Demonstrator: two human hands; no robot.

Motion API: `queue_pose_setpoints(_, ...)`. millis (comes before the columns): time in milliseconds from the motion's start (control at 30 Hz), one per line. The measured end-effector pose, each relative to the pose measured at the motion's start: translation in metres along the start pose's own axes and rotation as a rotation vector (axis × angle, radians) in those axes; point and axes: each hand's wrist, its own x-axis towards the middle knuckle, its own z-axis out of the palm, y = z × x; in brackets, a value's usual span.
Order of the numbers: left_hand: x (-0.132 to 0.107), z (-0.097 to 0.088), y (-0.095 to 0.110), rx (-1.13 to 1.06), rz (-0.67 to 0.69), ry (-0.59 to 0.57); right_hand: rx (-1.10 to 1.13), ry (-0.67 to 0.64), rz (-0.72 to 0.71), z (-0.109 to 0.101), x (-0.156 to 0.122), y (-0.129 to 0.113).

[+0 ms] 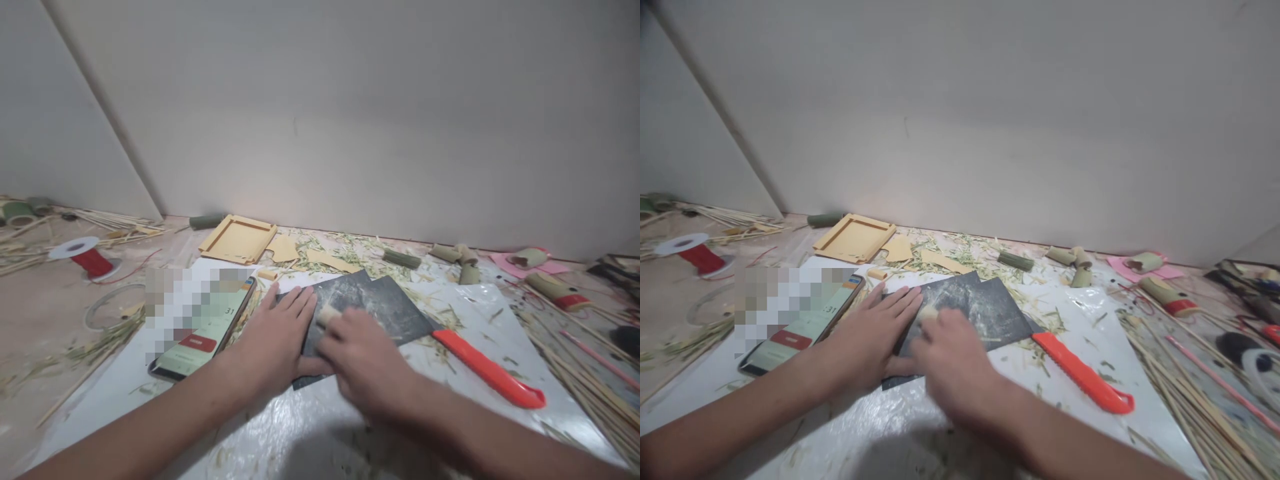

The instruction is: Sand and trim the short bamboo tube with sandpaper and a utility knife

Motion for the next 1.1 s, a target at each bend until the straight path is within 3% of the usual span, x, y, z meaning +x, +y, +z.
queue_pose_setpoints(200, 0.000, 0.000, 0.000, -0.009, -0.003, -0.011, 0.108, 0.084, 0.045, -0.015, -0.005, 0.013)
queue_pose_setpoints(400, 0.002, -0.002, 0.002, -0.015, -0.031, -0.044, -0.145, 0.184, 0.174, -0.007, 0.012, 0.058)
queue_pose_setpoints(600, 0.000, -0.003, 0.002, -0.019, -0.032, -0.040, -0.219, 0.030, 0.299, -0.006, 0.029, 0.106)
queue_pose_setpoints(900, 0.000, -0.009, 0.005, -0.032, -0.043, -0.089, -0.236, -0.017, 0.510, -0.015, 0.053, 0.150)
queue_pose_setpoints(1000, 0.000, -0.009, 0.005, -0.028, -0.043, -0.087, -0.180, -0.030, 0.537, -0.019, 0.058, 0.155)
queue_pose_setpoints(1100, 0.000, -0.009, 0.005, -0.025, -0.045, -0.081, -0.082, -0.031, 0.520, -0.030, 0.053, 0.140)
